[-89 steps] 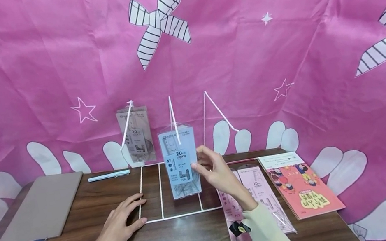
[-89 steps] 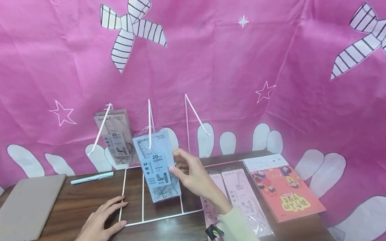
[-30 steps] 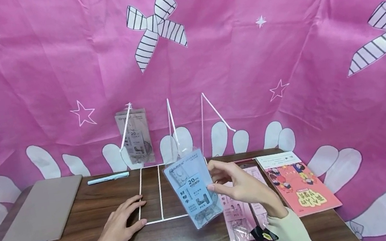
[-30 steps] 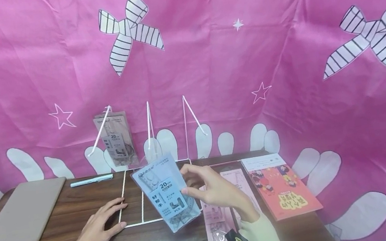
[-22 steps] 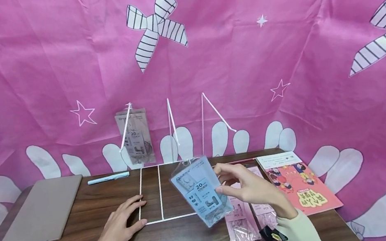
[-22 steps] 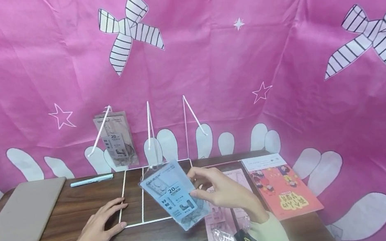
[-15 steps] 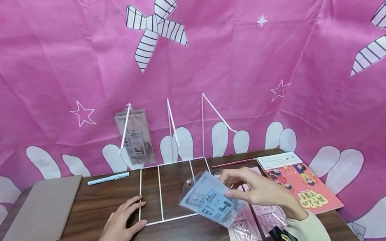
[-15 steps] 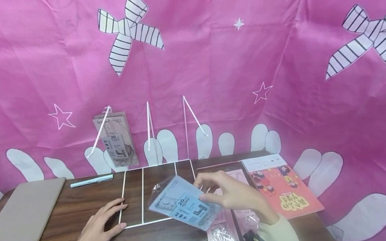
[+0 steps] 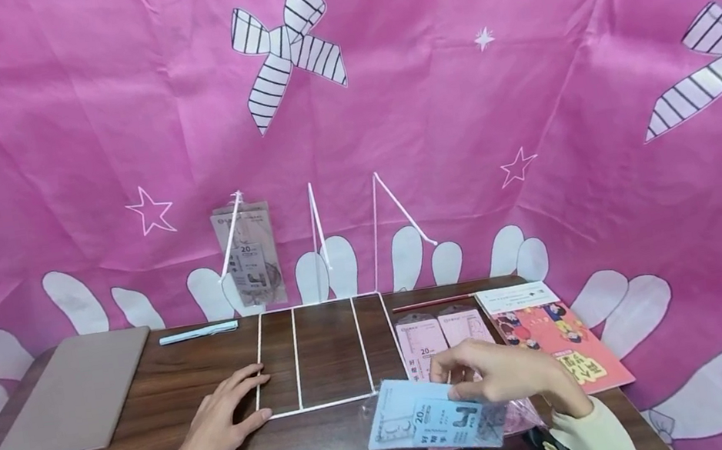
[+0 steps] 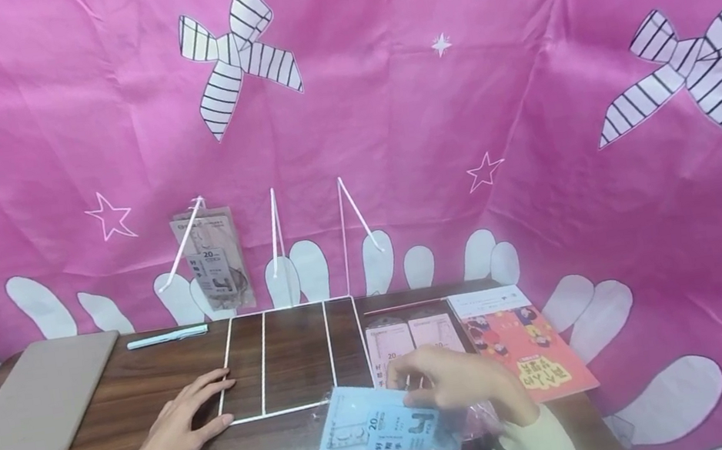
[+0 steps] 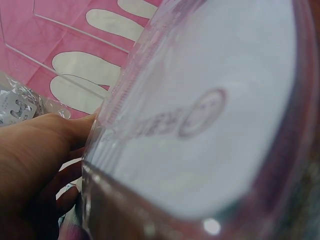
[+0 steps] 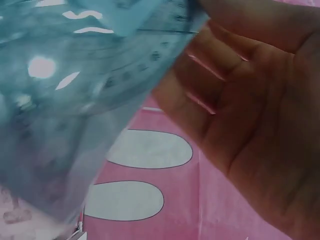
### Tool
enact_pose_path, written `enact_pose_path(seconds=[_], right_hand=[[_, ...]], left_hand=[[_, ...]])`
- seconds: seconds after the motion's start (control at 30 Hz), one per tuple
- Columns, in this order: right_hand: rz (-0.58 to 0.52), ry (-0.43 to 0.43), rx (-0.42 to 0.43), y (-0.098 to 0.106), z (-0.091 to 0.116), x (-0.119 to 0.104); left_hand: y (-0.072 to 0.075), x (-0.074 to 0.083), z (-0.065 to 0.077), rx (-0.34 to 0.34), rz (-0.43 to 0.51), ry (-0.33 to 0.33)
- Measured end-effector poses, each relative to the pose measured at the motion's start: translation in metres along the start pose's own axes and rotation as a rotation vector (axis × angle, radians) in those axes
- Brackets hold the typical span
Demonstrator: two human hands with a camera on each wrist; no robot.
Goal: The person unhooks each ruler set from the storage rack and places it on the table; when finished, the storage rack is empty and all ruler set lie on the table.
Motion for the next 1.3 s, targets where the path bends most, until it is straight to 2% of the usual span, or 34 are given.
enact_pose_path(seconds=[0.13,0.43,0.63,1.03,1.3], right_hand=[[0.086,-0.017,-0.061,-0.015,0.008,0.003],[0.137,-0.076,-0.14,-0.041,0.02,0.013],[0.147,-0.103,-0.167,-0.058,0.022,0.02],[0.203,-0.116,-0.084,-0.057,0.018,0.017],[0.209,-0.058,0.043,-0.04,0.004,0.006]], left_hand=[[0.001,0.001,0.0,0.005,-0.007,-0.008],[0.002,0.001,-0.001,-0.006,-0.004,0.01],[0.002,0.001,-0.001,0.003,-0.006,-0.002],[0.0,-0.004,0.0,-0.007,0.013,0.016],[-0.001,-0.003,0.0,0.0,0.014,0.009]])
Point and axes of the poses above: each hand's wrist, its own z-axis away from the middle knuckle, its own y-axis out of the back of the hand, x = y × z, the point moved 9 cm from there along -z, towards the middle knuckle, and after that the axes turned 10 degrees about z, right-handed, at the moved point
